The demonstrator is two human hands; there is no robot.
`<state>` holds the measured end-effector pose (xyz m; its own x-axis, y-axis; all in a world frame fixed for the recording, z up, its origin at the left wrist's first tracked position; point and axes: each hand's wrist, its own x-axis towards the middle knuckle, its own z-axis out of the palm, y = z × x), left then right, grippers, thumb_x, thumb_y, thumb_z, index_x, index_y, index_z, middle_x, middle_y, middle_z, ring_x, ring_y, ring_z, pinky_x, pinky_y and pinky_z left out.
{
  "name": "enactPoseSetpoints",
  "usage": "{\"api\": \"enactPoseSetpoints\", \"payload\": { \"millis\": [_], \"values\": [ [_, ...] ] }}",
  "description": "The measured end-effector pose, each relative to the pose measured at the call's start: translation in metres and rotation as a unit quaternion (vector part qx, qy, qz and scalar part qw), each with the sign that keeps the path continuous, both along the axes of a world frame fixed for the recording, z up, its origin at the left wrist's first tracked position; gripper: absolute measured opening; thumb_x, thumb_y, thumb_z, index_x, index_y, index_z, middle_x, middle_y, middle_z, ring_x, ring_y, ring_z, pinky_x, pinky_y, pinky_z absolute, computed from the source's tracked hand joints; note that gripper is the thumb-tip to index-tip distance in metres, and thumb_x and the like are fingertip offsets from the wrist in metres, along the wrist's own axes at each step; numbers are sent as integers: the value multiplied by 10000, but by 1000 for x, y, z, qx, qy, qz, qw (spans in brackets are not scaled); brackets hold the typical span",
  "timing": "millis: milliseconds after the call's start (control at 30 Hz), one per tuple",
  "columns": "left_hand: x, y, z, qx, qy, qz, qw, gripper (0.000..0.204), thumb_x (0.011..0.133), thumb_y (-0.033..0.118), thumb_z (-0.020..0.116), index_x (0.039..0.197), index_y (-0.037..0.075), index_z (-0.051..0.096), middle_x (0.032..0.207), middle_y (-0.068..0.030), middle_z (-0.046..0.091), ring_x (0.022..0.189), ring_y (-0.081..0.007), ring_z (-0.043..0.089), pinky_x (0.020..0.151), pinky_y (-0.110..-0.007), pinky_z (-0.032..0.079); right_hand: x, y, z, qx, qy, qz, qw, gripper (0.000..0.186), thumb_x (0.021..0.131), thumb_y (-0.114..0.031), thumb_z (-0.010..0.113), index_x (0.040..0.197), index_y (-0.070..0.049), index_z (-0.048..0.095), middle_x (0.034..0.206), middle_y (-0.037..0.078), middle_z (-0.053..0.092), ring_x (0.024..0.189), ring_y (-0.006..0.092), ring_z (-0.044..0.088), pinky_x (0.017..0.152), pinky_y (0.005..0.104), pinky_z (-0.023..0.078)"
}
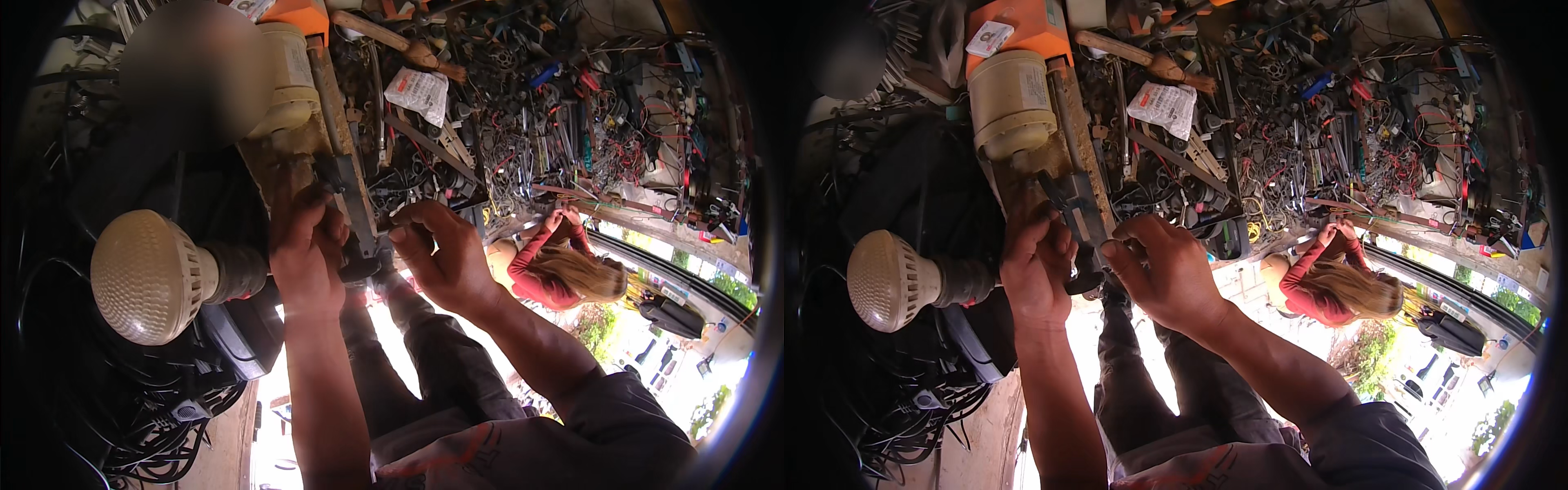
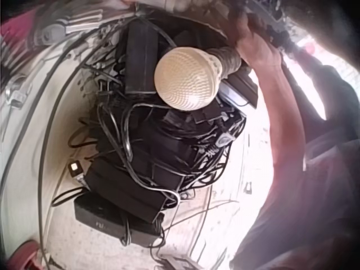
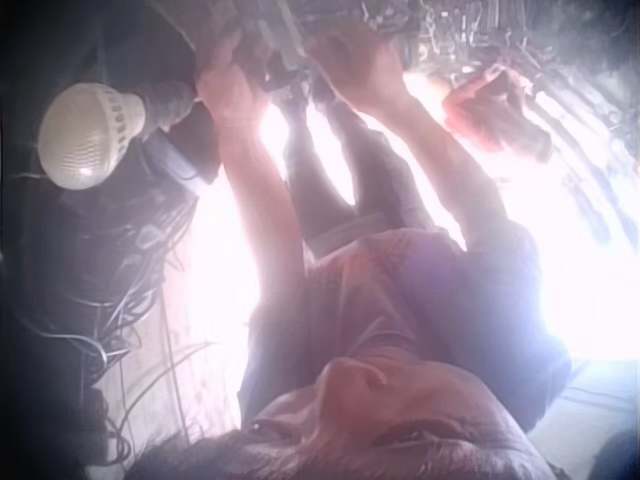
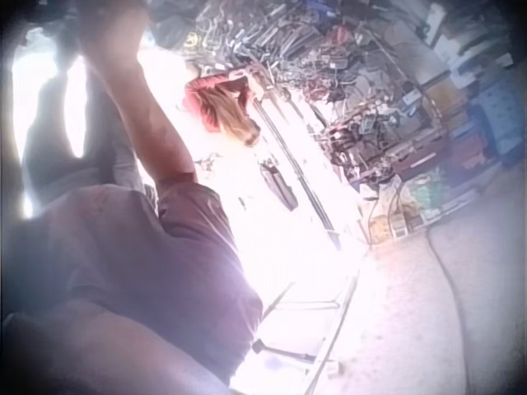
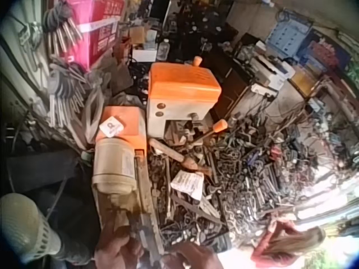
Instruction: The person holds a small metal tool against a rotating bench grinder wheel, repeatedly adjusting its angle and position to sharpen the edge. The tool is moved back and forth across the wheel surface while the person maintains steady hand pressure.
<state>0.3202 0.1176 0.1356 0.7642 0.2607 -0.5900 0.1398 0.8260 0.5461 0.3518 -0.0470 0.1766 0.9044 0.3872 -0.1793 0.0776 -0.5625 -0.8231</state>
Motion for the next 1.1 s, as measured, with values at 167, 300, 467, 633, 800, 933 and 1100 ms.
{"api": "enactPoseSetpoints", "payload": {
  "millis": [167, 300, 467, 633, 800, 933, 1100],
  "values": [
    [3, -5, 6, 29, 5, 14, 999, 462, 872, 111, 566, 1326, 70, 493, 968, -8, 589, 687, -95, 479, 623, -236, 375, -1, 0, -1, 1, -4, 1, 1000, 199, 916, -174, 685, 986, 3, 626, 822, 162, 665, 666, 285, 709, 578, 357, 543],
    [2, -5, 3, 27, -3, 21, 999, 480, 867, 99, 558, 1340, 70, 483, 983, -11, 584, 690, -95, 477, 630, -240, 377, -2, -2, -2, 11, 6, -2, 1000, 197, 915, -170, 685, 981, 6, 623, 818, 166, 664, 659, 291, 707, 573, 362, 540],
    [2, -3, 3, 24, 5, 15, 1000, 459, 857, 96, 557, 1312, 70, 503, 979, -4, 571, 713, -97, 481, 635, -246, 385, -4, -3, -3, 18, 1, -3, 1000, 188, 914, -164, 684, 971, 3, 622, 817, 163, 656, 660, 295, 700, 568, 364, 534],
    [1, -1, 2, 62, -9, -1, 998, 455, 880, 103, 546, 1331, 57, 503, 1005, -5, 560, 736, -110, 490, 680, -250, 398, -7, -3, -3, 22, 5, 0, 1000, 182, 907, -160, 692, 960, 0, 622, 815, 156, 649, 656, 295, 690, 567, 365, 528],
    [-20, -28, 32, 154, 29, 47, 986, 414, 975, 164, 535, 1355, 3, 498, 1192, -48, 604, 952, -154, 605, 881, -269, 456, -4, -6, -3, 16, 4, -13, 1000, 184, 898, -157, 701, 962, -1, 627, 809, 152, 650, 652, 290, 686, 565, 367, 520],
    [-100, -46, 19, 307, 133, -15, 942, 345, 1009, 158, 515, 1295, -29, 561, 1269, -114, 598, 1111, -187, 597, 983, -314, 453, 0, -2, -7, 13, -19, 3, 1000, 196, 899, -168, 700, 973, 1, 633, 806, 157, 652, 653, 296, 688, 563, 373, 518],
    [-119, -49, 12, 487, 174, -79, 852, 299, 1009, 84, 491, 1240, -63, 609, 1213, -154, 623, 1097, -208, 609, 969, -345, 473, 14, 7, -10, 14, -84, 35, 996, 224, 883, -205, 713, 977, -14, 642, 828, 142, 641, 664, 290, 674, 586, 390, 515]
  ]
}}
